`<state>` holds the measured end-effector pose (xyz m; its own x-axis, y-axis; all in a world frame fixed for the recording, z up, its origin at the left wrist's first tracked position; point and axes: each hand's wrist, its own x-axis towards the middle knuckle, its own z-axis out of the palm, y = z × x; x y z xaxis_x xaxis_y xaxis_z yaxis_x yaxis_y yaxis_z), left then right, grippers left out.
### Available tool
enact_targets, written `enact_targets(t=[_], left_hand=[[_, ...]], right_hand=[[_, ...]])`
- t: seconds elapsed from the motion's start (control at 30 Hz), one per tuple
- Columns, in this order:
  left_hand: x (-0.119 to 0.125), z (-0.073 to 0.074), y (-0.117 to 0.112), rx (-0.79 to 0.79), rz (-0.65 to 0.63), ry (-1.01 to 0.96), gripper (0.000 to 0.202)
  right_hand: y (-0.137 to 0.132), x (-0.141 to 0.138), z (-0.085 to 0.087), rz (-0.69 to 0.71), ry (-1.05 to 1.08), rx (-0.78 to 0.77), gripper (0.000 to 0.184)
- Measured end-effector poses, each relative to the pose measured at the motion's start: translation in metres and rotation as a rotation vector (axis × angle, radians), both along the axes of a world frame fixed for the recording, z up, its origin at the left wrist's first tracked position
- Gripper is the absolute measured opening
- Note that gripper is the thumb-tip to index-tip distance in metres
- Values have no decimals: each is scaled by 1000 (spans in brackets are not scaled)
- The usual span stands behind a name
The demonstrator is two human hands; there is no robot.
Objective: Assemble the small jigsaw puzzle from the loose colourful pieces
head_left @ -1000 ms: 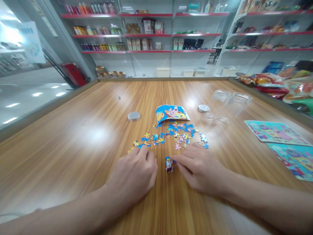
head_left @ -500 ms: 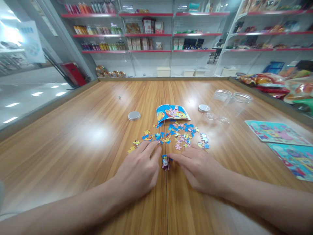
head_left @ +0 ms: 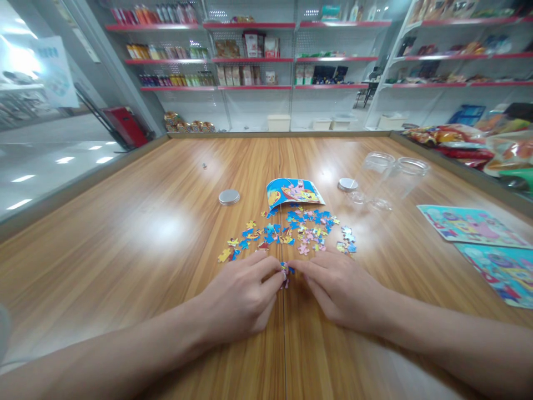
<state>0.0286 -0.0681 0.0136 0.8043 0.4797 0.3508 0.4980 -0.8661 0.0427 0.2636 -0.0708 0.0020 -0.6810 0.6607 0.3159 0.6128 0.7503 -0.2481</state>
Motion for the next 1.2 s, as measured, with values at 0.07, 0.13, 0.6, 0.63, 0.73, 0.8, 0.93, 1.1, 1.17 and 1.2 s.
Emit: enact_targets(t=[0.07, 0.13, 0.6, 0.63, 0.73, 0.8, 0.93, 1.1, 1.17, 1.2], left_hand=[[-2, -2, -1, -9, 17, 60, 28], [-4, -4, -2, -7, 33, 113, 29], [-4, 2, -7, -1, 2, 271, 32], [-4, 3, -7, -14, 0, 286, 32], [-3, 5, -8, -48, 1, 322, 33], [-3, 6, -9, -54, 7, 336, 33], [-1, 7, -10, -52, 13, 352, 33], [0, 7, -10, -47, 13, 374, 32], [0, 7, -10, -50, 10, 376, 31], [0, 7, -10, -52, 12, 379, 31]], right_hand=[[0, 0, -1, 15, 15, 3, 35], [0, 1, -1, 28, 31, 3, 35], [0, 1, -1, 28, -24, -46, 35], [0, 1, -2, 26, -33, -48, 35], [-1, 0, -2, 7, -50, -50, 37], [-2, 0, -2, -5, -60, -58, 39], [-2, -1, -1, -8, -75, -73, 42], [3, 0, -3, 9, -104, -66, 45], [4, 0, -3, 32, -92, -50, 44], [4, 0, -2, 40, -78, -40, 40]])
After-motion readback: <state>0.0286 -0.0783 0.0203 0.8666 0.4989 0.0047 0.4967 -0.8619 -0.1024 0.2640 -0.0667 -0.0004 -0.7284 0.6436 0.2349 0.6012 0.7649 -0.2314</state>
